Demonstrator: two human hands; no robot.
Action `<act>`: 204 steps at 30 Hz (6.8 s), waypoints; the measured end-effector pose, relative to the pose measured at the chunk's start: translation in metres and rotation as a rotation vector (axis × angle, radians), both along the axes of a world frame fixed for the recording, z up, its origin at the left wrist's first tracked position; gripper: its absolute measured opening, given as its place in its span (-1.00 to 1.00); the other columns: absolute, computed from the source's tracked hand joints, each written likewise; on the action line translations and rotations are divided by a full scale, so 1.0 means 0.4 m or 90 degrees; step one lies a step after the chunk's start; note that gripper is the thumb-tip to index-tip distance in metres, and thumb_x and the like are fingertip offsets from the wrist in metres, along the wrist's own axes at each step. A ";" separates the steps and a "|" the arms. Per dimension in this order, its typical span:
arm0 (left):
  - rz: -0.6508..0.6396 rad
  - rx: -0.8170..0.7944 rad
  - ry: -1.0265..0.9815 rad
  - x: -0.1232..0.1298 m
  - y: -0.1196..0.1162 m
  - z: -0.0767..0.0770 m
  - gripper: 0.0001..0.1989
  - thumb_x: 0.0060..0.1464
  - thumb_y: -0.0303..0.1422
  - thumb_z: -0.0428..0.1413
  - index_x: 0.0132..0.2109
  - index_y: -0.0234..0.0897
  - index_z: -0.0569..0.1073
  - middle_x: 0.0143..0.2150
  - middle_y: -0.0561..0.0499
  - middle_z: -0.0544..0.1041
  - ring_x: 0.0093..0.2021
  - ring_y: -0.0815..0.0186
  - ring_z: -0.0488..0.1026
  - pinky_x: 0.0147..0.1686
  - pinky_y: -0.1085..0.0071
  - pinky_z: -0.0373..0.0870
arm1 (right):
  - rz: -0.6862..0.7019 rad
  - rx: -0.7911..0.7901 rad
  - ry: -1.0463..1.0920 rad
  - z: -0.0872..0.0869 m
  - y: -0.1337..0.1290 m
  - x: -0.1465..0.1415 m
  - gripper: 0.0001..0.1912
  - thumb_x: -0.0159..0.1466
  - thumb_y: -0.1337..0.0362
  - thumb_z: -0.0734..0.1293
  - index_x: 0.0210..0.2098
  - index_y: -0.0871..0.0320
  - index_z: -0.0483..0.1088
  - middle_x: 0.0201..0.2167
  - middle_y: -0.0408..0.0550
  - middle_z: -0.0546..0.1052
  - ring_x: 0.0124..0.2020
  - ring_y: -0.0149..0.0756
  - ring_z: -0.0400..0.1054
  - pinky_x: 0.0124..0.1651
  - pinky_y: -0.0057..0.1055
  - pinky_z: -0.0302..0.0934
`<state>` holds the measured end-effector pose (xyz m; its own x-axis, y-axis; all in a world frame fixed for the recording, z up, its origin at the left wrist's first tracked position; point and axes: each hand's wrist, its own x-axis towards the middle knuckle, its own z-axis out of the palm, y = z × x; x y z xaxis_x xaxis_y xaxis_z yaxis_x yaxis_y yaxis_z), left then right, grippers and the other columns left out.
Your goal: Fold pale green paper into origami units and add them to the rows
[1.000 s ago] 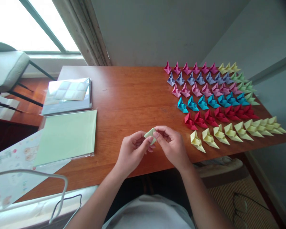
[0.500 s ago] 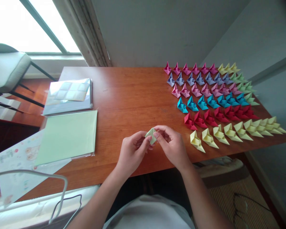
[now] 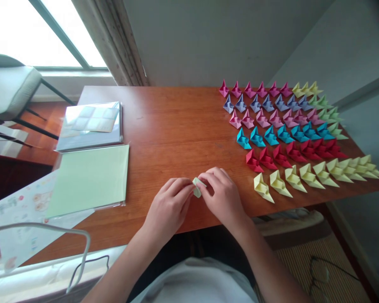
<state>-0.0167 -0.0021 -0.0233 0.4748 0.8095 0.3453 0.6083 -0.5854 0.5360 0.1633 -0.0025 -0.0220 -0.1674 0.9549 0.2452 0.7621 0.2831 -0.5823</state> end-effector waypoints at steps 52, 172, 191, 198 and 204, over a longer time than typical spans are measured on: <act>0.119 -0.027 0.125 0.038 0.023 0.015 -0.85 0.31 -0.35 0.07 -0.05 -0.16 0.52 -0.19 0.03 0.59 -0.21 0.23 0.50 -0.29 0.35 0.35 | -0.065 -0.140 -0.028 0.024 -0.023 0.000 -0.82 0.35 0.36 0.32 -0.40 0.08 0.38 -0.38 -0.11 0.51 -0.29 -0.23 0.40 -0.21 -0.31 0.20; 0.020 -0.711 -0.578 0.051 0.021 0.071 -0.76 -0.01 -0.27 0.38 -0.33 -0.34 0.55 -0.40 0.03 0.57 -0.36 0.38 0.46 -0.28 0.50 0.40 | -0.010 -0.210 0.426 0.070 -0.026 0.034 -0.80 0.35 0.17 0.35 -0.37 0.12 0.45 -0.45 -0.15 0.47 -0.39 -0.34 0.36 -0.32 -0.42 0.23; 0.127 -0.349 -0.503 0.065 -0.013 0.043 -0.95 0.11 -0.40 0.27 -0.25 -0.19 0.65 -0.27 -0.04 0.55 -0.27 0.27 0.49 -0.28 0.41 0.47 | -0.050 -0.421 0.688 0.049 -0.027 0.007 -0.64 0.31 -0.06 0.36 -0.30 0.13 0.41 -0.48 -0.18 0.46 -0.49 -0.43 0.30 -0.51 -0.54 0.15; 0.072 -0.364 -0.497 0.065 -0.010 0.067 -0.84 0.15 -0.35 0.23 -0.12 -0.18 0.65 -0.06 -0.15 0.56 -0.01 0.12 0.50 0.00 0.29 0.47 | -0.028 -0.311 0.613 0.065 -0.033 0.020 -0.77 0.33 0.11 0.36 -0.10 0.09 0.46 -0.20 -0.07 0.54 -0.18 -0.29 0.44 -0.12 -0.39 0.36; 0.132 -0.479 -0.577 0.062 0.006 0.066 -0.85 0.10 -0.32 0.30 -0.19 -0.27 0.59 -0.19 -0.05 0.56 -0.17 0.27 0.53 -0.17 0.43 0.50 | 0.012 -0.247 0.490 0.063 -0.048 0.025 -0.70 0.37 0.23 0.31 0.09 0.04 0.40 -0.04 0.01 0.54 -0.03 -0.20 0.47 0.04 -0.26 0.40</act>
<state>0.0081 0.0004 0.0032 0.1399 0.9845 -0.1060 -0.1216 0.1233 0.9849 0.1733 -0.0217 0.0030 -0.1047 0.9935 -0.0457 0.1135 -0.0337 -0.9930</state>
